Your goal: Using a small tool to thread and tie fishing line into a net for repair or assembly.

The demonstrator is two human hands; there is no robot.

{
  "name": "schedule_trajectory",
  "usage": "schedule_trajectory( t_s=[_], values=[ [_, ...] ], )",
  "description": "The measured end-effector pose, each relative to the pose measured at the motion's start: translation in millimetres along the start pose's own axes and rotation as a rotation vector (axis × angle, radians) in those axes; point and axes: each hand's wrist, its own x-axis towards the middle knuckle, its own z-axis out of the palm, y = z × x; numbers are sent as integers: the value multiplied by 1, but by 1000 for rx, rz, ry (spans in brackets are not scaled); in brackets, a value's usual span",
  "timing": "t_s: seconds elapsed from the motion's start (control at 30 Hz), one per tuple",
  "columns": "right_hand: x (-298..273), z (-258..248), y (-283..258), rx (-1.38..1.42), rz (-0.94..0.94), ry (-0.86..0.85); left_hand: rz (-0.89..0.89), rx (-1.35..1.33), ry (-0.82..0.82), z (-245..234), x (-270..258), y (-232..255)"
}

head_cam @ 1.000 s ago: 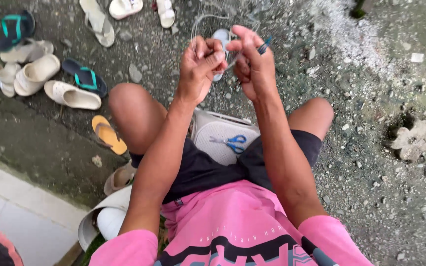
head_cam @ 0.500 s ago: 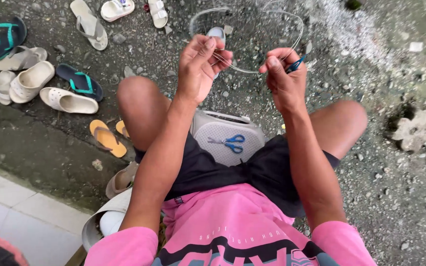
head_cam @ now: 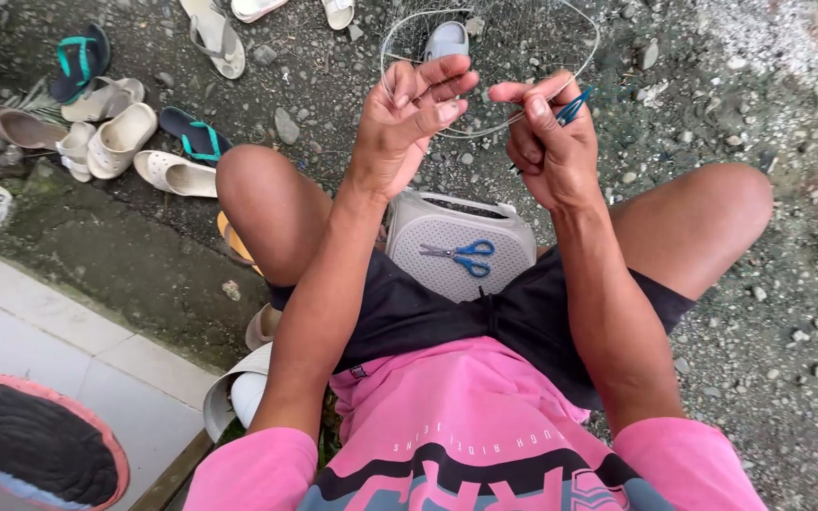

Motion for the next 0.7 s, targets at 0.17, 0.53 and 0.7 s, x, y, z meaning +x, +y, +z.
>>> schedule_trajectory(
  t_s=[0.17, 0.53, 0.7],
  values=[
    [0, 6, 6, -30, 7, -31, 4, 82, 35, 2, -2, -6],
    [2, 2, 9, -187, -36, -23, 84, 322, 307, 6, 2, -9],
    [3, 1, 9, -182, -15, -12, 99, 372, 237, -6, -3, -1]
  ],
)
